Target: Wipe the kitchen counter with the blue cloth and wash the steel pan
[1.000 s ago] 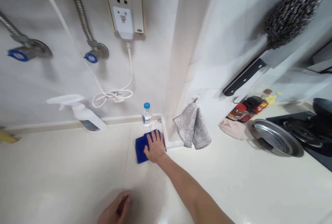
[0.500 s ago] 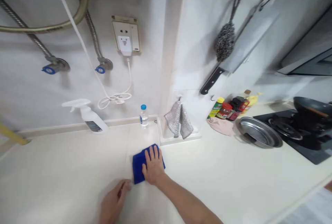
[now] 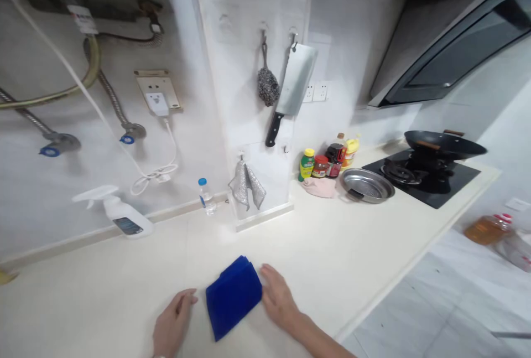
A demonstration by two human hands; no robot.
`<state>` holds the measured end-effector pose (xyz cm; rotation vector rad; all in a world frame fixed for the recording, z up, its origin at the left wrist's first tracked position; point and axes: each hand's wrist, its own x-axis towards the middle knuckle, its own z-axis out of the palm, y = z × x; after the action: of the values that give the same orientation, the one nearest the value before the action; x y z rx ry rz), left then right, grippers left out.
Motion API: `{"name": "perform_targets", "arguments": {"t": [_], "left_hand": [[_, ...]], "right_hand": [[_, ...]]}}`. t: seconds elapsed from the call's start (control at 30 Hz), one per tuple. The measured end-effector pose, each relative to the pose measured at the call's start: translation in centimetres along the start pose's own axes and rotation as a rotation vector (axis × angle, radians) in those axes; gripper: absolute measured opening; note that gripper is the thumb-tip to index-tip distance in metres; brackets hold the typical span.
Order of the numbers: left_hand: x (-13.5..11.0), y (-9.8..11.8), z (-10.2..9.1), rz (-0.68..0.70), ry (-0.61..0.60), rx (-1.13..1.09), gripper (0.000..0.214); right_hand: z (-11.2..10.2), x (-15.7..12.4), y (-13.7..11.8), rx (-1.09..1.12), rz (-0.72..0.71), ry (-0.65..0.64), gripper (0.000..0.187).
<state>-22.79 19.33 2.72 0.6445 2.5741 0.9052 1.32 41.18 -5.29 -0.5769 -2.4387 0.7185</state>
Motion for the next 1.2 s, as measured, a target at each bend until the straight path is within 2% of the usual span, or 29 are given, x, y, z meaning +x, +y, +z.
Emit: {"name": "perform_targets", "arguments": {"t": [0.1, 0.2, 0.27, 0.3, 0.37, 0.43, 0.53, 0.63, 0.7, 1.0, 1.2], "left_hand": [[-1.0, 2.3, 1.9, 0.068, 0.031, -0.008, 0.039], [-1.8, 5.0, 6.2, 0.32, 0.07, -0.016, 0.041], [-2.1, 6.4, 9.8, 0.523, 0.107, 0.071, 0.044], [-2.2, 6.8, 11.5, 0.577, 0.136, 0.15, 0.045], [-2.3, 7.1, 14.1, 0.613, 0.179, 0.31, 0.049], [-2.4, 6.9, 15.4, 0.608, 0.194, 0.427, 0.053], [-2.1, 6.4, 15.0, 0.623, 0.151, 0.505, 0.054], [-0.7, 6.2, 13.2, 0.632, 0.094, 0.538, 0.053], [0.7, 6.0, 12.0, 0.587, 0.09, 0.563, 0.053], [6.2, 4.1, 8.3, 0.468, 0.128, 0.584, 0.054], [10.7, 3.3, 6.5, 0.381, 0.234, 0.579, 0.055]], "right_hand": [[-3.2, -4.5, 5.0, -0.146, 0.046, 0.216, 0.044], [-5.9, -7.8, 8.1, -0.286, 0.014, 0.269, 0.044], [-6.7, -8.8, 8.8, -0.345, -0.025, 0.226, 0.048], [-6.9, -9.0, 8.8, -0.366, -0.033, 0.202, 0.051], [-6.8, -9.1, 8.7, -0.395, -0.023, 0.177, 0.055], [-6.7, -8.9, 8.4, -0.399, -0.003, 0.17, 0.057], [-6.8, -8.8, 8.2, -0.382, 0.005, 0.162, 0.058], [-7.2, -9.0, 8.0, -0.362, 0.013, 0.152, 0.059], [-7.4, -9.0, 7.9, -0.351, 0.022, 0.144, 0.059], [-7.4, -9.2, 7.8, -0.326, 0.042, 0.135, 0.061], [-7.7, -9.5, 8.0, -0.324, 0.04, 0.123, 0.063]]}}
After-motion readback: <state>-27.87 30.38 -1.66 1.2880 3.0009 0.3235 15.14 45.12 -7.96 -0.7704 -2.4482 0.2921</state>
